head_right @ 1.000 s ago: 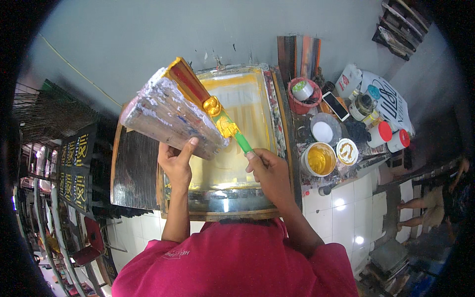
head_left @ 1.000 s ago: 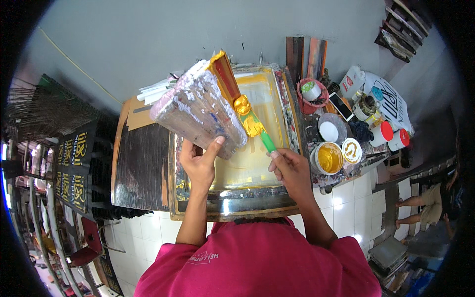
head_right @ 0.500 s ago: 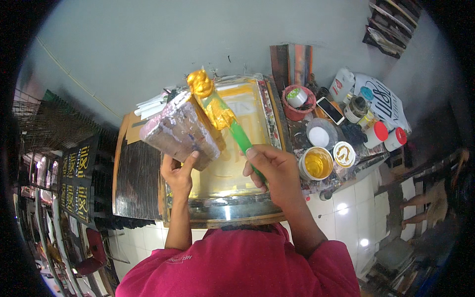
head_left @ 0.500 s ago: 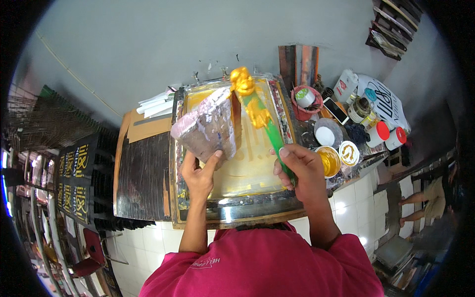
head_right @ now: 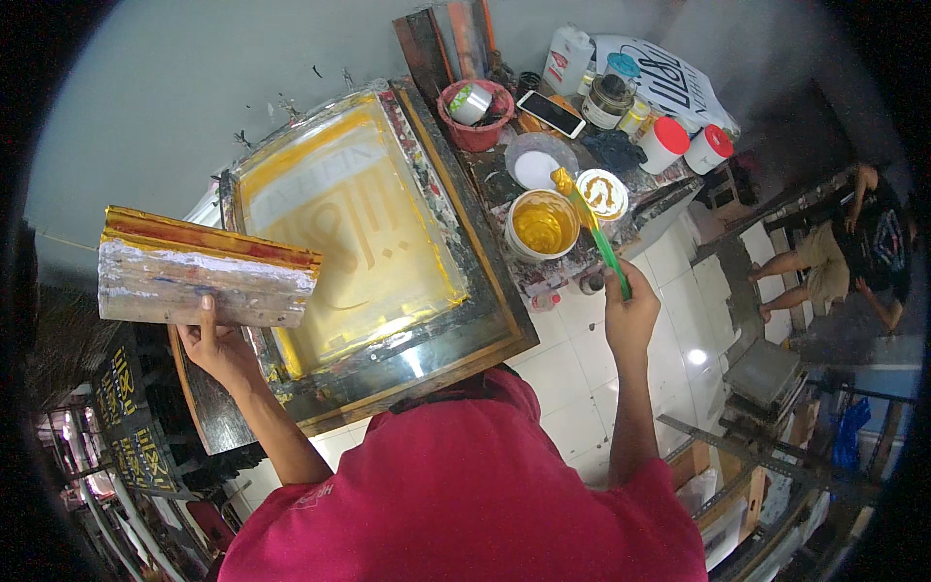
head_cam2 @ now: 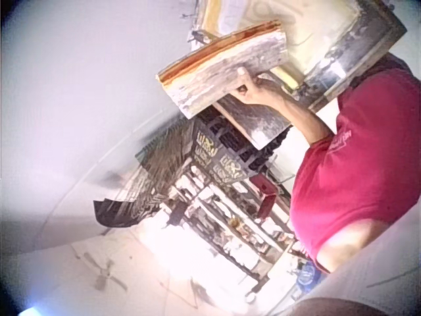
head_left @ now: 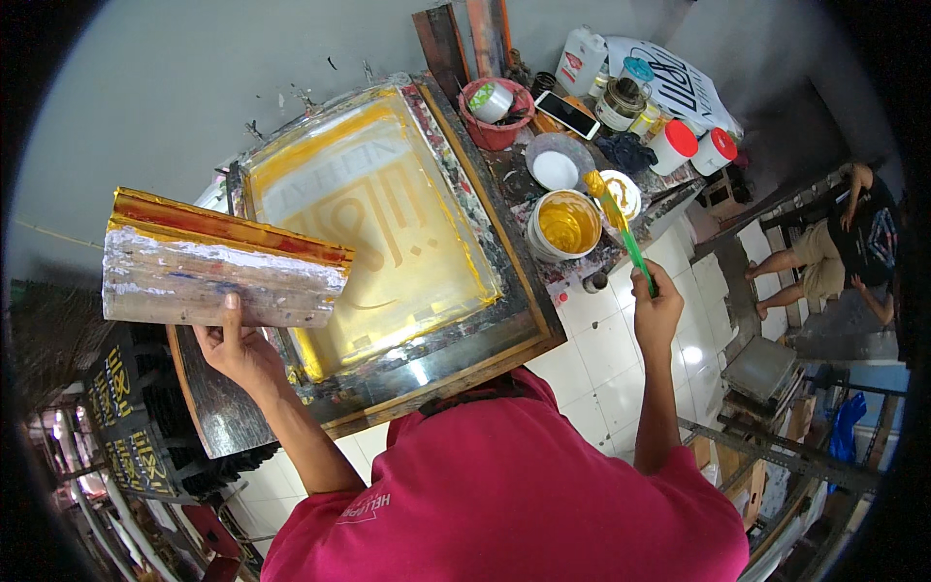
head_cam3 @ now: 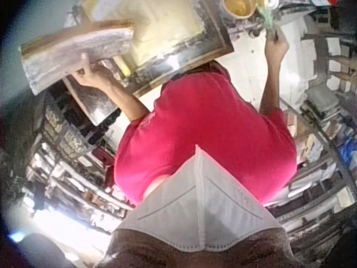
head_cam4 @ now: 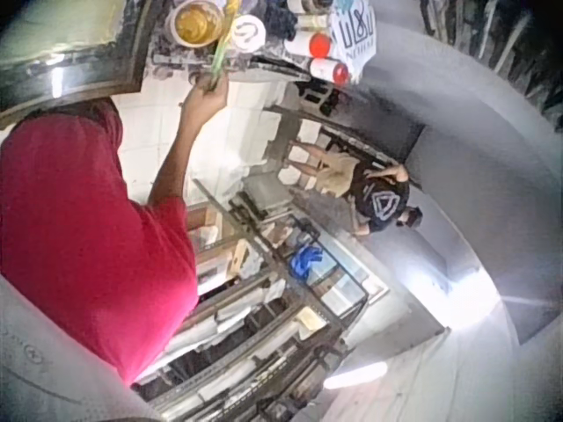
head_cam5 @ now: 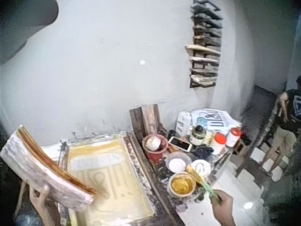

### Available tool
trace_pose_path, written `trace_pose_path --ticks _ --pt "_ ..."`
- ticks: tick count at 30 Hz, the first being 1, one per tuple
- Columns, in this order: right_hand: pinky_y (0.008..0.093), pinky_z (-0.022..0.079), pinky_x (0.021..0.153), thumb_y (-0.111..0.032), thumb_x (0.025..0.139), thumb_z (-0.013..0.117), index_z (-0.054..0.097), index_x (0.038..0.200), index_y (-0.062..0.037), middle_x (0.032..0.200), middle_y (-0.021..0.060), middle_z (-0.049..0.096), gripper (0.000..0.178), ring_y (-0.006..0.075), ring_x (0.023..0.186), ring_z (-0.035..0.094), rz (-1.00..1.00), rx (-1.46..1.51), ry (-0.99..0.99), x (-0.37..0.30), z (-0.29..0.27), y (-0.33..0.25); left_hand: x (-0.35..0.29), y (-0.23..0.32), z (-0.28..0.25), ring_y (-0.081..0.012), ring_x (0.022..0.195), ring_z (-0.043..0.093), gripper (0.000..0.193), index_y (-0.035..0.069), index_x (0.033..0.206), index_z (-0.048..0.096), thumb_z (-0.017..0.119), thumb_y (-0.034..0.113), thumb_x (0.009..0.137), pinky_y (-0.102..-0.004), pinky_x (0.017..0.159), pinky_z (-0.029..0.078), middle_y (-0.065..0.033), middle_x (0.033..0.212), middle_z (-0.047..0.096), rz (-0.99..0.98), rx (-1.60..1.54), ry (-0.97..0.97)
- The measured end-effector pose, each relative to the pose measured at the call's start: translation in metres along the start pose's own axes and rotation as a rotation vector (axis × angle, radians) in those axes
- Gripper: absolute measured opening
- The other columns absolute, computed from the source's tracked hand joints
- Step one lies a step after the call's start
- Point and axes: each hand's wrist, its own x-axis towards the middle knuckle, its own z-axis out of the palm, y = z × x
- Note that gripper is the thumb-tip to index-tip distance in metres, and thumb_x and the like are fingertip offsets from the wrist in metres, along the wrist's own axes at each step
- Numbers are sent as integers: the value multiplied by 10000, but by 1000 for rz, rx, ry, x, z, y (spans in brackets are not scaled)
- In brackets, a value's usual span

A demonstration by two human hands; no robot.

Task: The person applies gold ink to a bag using a screen printing frame and a squeegee, then uses a small spatula to transfer ink back from the squeegee to the screen or a container.

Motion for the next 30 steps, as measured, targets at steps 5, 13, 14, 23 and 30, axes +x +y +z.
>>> trace_pose_path --ticks 5,13,14,23,30 --pt "368 522 707 -148 938 601 665 1130 -66 918 116 666 218 250 811 643 -146 -471 -82 -3 8 23 5 -18 -1 -184 1032 621 380 -34 1228 543 681 36 881 -343 914 508 -115 1156 632 -67 12 -58" --pt "375 535 722 -156 925 600 661 1155 -84 951 124 693 249 266 803 670 -145 -373 -99 -3 5 43 -6 -34 29 -181 1050 619 362 -49 1232 545 658 46 902 -310 960 483 -114 1162 633 -207 -99 -119" --pt "355 528 692 -156 924 603 664 1153 -74 932 114 699 251 237 768 662 -18 -238 -139 -2 3 43 -8 -37 33 -190 1074 613 379 -51 1249 537 655 50 903 -324 984 469 -123 1194 623 -225 -79 -114" --pt "260 489 573 -109 895 618 668 1094 33 873 104 711 249 136 676 615 354 527 -303 1 -8 30 -30 -86 119 -198 1034 641 415 -6 1250 546 679 54 862 -334 950 491 -122 1167 656 -598 -263 -369" --pt "288 518 640 -41 895 639 633 1166 40 968 125 710 284 158 757 653 59 737 -278 -12 10 -17 -51 -103 170 -222 964 663 415 2 1263 525 647 95 877 -361 859 545 -117 1104 659 -973 -518 -499"
